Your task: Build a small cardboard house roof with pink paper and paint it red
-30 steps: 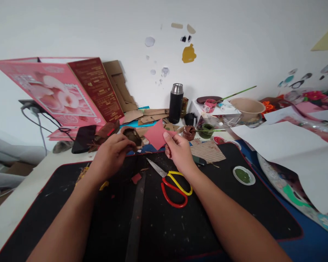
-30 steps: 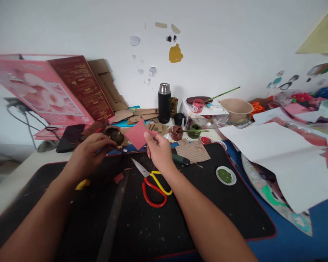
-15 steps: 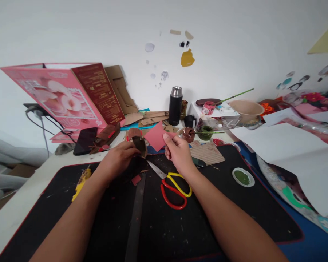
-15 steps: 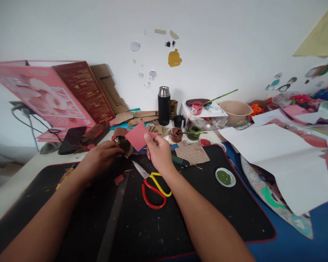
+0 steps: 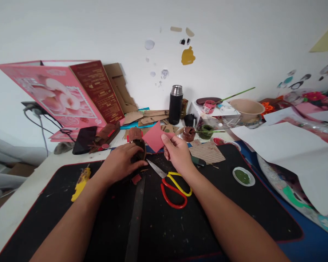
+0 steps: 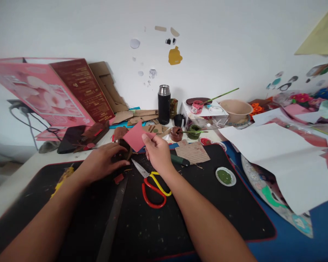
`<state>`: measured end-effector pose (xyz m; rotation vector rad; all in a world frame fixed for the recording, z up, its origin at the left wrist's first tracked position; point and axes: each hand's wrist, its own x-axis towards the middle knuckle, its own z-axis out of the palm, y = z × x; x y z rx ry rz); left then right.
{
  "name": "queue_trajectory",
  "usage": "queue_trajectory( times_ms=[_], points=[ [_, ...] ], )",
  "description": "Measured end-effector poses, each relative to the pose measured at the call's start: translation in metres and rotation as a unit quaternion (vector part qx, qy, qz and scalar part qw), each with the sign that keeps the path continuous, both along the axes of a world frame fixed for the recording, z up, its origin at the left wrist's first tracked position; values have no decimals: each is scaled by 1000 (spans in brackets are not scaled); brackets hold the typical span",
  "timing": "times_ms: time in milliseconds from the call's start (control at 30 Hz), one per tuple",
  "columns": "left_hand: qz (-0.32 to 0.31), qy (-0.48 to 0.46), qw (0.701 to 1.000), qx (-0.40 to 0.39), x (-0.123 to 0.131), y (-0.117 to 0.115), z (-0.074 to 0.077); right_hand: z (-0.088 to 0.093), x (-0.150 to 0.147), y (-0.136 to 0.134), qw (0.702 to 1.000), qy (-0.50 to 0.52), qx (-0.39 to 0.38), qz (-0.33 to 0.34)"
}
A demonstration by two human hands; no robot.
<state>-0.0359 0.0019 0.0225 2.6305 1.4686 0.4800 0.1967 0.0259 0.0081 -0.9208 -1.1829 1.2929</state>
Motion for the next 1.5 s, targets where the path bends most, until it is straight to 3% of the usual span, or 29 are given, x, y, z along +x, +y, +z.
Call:
queue_trajectory(
  times_ms=[200,400,567,633,800,967,1500],
  points=[
    [18,57,998,-20,9,0,-5,-2,-2,-2,1000,-15,0,3],
    [1,-48,999,-13,1,0,-2,-4,-3,-2,999,-39,14,0],
    [157,-157,963,150,-10,10,-7,-4,-2,-1,999,-46,9,-8],
    [184,-174,952,171,-13,16,-14,-4,-2,-1,999,-40,6,-4],
    [173,-210,955,117,-16,30,-31,-7,-5,-2,998,-60,13,1],
    [191,-240,950,57,-16,38,-38,-8,-7,-4,998,-62,12,14],
    [168,-325,930,-42,-14,39,-33,-17,-10,-7,995,-92,15,45]
  ],
)
